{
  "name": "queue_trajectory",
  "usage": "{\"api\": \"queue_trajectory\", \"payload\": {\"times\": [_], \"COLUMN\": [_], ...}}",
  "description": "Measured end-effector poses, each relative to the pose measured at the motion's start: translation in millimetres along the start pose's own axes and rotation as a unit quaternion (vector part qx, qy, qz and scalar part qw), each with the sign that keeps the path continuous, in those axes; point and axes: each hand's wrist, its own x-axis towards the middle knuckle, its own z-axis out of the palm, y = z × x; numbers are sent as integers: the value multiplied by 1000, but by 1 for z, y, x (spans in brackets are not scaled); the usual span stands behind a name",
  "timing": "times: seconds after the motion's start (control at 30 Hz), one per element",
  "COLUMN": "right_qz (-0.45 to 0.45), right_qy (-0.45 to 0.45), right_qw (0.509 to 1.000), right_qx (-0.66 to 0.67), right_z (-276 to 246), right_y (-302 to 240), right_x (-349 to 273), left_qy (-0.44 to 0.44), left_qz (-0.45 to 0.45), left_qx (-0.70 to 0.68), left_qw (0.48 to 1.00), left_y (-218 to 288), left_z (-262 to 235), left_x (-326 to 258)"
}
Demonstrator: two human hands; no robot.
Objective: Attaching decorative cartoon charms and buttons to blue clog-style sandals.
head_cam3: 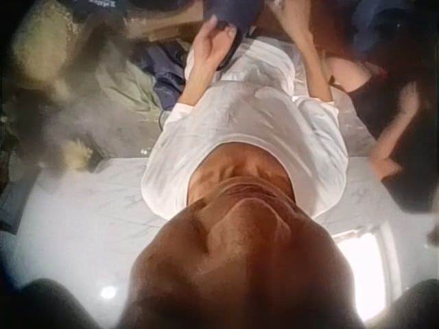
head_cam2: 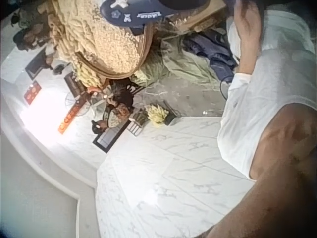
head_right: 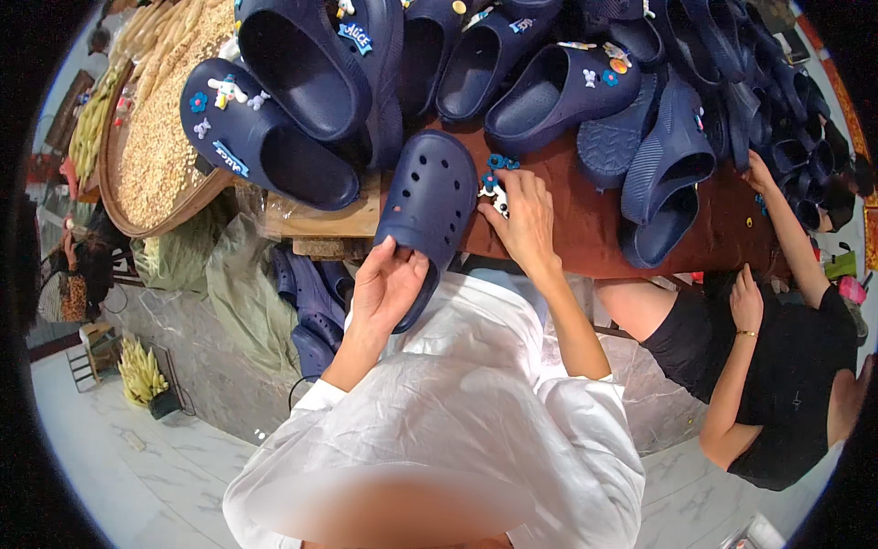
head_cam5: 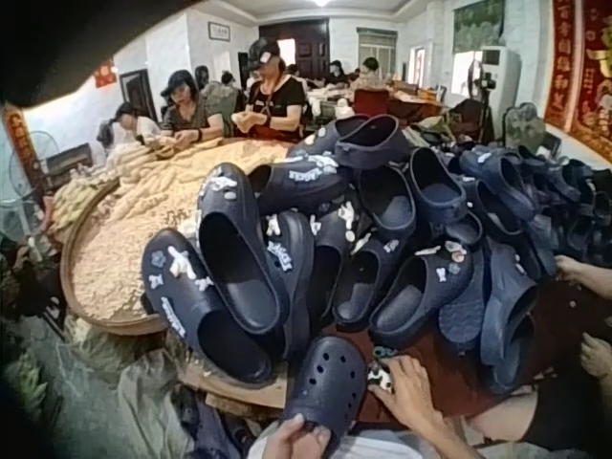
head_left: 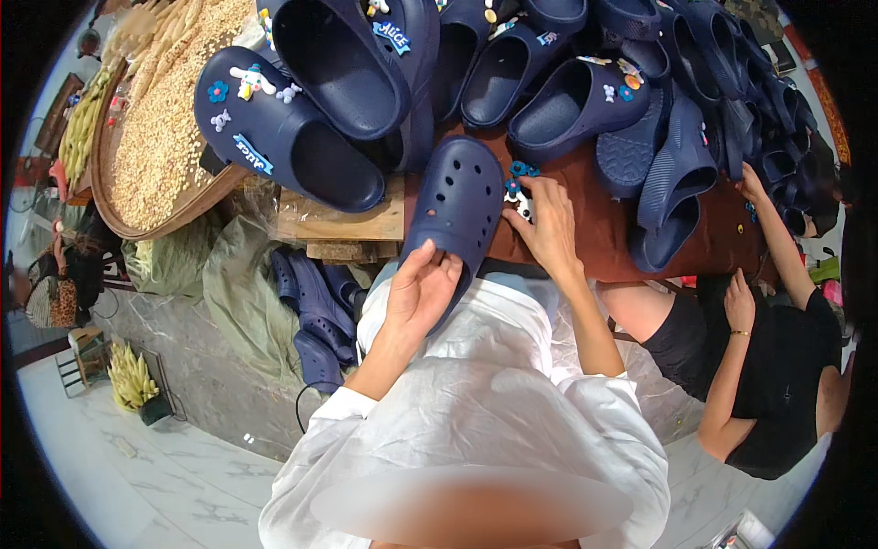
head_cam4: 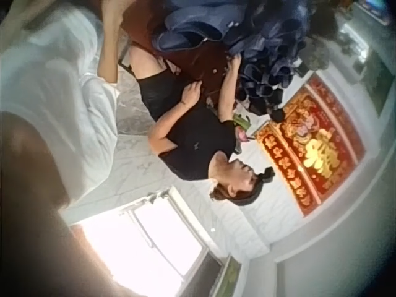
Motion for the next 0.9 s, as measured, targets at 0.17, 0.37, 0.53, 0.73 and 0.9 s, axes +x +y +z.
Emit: {"api": "queue_trajectory", "payload": {"times": [0.17,0.37,0.53,0.73,0.9], "right_qz": [1,-6,-5,46,53], "right_qy": [4,7,47,86,31], "right_qw": [999,998,996,983,961], "right_qx": [-46,-58,-80,156,271], "right_z": [-7,-11,-12,-20,-3], "right_y": [5,6,7,-15,-23], "right_x": [-8,-12,-5,24,46], "left_qy": [-26,-4,-2,14,-6], "left_qz": [28,108,48,44,44], "left_qx": [9,170,136,133,120], "left_qw": [999,979,990,990,992], "left_y": [-8,-16,-7,-9,-12], "left_z": [-12,12,31,38,39], "left_x": [20,46,61,70,65]}}
